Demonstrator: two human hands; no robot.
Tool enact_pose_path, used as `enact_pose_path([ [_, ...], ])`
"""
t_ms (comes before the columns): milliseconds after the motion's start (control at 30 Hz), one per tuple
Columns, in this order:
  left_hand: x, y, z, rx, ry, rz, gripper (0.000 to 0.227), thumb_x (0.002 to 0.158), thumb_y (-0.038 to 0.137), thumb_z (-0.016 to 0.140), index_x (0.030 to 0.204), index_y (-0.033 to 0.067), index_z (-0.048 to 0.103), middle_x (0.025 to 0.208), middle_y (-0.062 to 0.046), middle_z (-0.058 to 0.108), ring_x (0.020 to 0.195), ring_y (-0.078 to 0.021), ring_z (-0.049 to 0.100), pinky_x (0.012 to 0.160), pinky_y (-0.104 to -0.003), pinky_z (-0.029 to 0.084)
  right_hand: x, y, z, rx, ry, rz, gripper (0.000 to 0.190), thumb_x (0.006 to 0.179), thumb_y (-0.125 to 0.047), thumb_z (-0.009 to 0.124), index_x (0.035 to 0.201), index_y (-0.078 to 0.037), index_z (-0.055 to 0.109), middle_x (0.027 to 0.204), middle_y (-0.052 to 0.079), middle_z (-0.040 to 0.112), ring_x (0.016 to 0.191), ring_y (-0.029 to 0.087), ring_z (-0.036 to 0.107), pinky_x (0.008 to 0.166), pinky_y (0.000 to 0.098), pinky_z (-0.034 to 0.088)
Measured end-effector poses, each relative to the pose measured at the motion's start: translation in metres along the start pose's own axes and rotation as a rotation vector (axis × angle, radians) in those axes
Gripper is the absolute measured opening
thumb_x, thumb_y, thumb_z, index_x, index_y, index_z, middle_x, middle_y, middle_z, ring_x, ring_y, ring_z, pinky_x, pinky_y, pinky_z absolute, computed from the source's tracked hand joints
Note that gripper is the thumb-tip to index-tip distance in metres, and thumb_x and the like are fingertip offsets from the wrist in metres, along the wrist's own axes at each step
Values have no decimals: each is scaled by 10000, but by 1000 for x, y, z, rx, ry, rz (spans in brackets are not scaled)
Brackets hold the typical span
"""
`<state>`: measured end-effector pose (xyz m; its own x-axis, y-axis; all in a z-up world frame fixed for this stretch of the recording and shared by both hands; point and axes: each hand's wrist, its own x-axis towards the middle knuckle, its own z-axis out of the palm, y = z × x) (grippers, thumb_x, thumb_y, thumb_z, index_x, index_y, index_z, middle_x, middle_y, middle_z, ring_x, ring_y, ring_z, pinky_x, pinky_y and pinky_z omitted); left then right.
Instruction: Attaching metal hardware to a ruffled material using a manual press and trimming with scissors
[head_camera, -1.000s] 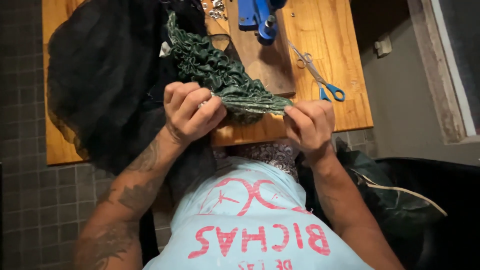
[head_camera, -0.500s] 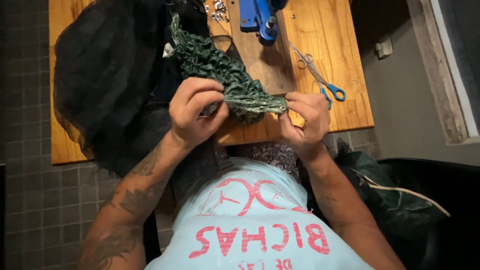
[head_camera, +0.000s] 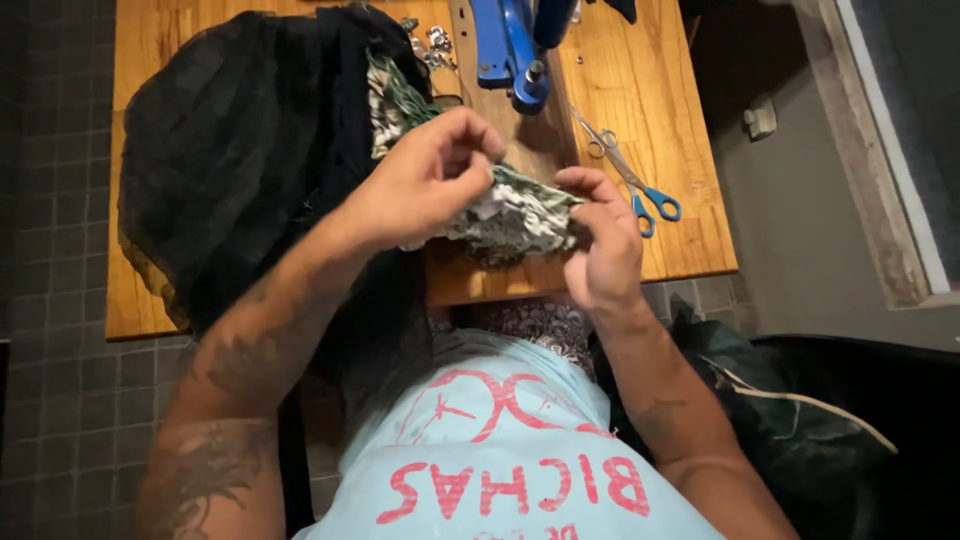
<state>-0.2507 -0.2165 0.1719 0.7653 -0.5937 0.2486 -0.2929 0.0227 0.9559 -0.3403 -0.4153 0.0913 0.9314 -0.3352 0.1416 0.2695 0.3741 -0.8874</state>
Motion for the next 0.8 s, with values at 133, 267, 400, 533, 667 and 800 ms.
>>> enact_pose_path([
  [133, 16, 3, -10, -181, -259, -93, 224, 958, 11, 483, 1173, 58, 524, 873, 28, 493, 736, -51, 464, 658, -196, 419, 4, -1, -7, 261, -17, 350, 324, 836, -61, 497, 1121, 56, 594, 1007, 170, 615, 900, 248, 637, 766, 339, 575],
  [267, 27, -5, -15, -137, -458, -70, 201, 1050, 77, 446, 1245, 124, 454, 773, 41, 431, 621, -60, 399, 561, -219, 347, -2, -12, -4, 59, -79, 361, 479, 830, -345, 564, 1137, 10, 664, 908, 90, 659, 798, 182, 615, 672, 316, 518],
  [400, 32, -11, -12, -107, -491, -37, 189, 1068, 160, 469, 1237, 84, 434, 808, -10, 546, 664, -96, 526, 570, -232, 416, -5, -22, 1, -379, -215, -21, 397, 863, -250, 775, 1215, -94, 677, 872, -46, 577, 728, 29, 515, 608, 156, 436],
  [533, 34, -9, -17, -25, -483, 22, 274, 1022, 70, 506, 1294, 81, 473, 826, 12, 507, 706, -77, 485, 609, -223, 412, -1, -18, 2, -476, -42, -126, 117, 984, -157, 719, 1023, -47, 718, 954, 45, 723, 864, 111, 658, 793, 234, 537],
  [667, 35, -12, -23, 114, -401, 15, 502, 855, 92, 838, 1303, 52, 615, 863, -97, 688, 701, -175, 624, 650, -294, 508, 4, -11, 3, -252, 77, -94, 159, 1001, -142, 723, 1040, 11, 707, 764, 56, 634, 714, 78, 576, 673, 181, 492],
  [800, 30, -6, -29, 362, -343, 31, 523, 645, 98, 949, 1116, 64, 726, 852, -104, 745, 741, -259, 707, 685, -354, 556, 12, 11, -17, -128, 98, -71, 154, 1016, -155, 674, 1022, -2, 670, 711, 32, 601, 661, 69, 619, 610, 171, 526],
])
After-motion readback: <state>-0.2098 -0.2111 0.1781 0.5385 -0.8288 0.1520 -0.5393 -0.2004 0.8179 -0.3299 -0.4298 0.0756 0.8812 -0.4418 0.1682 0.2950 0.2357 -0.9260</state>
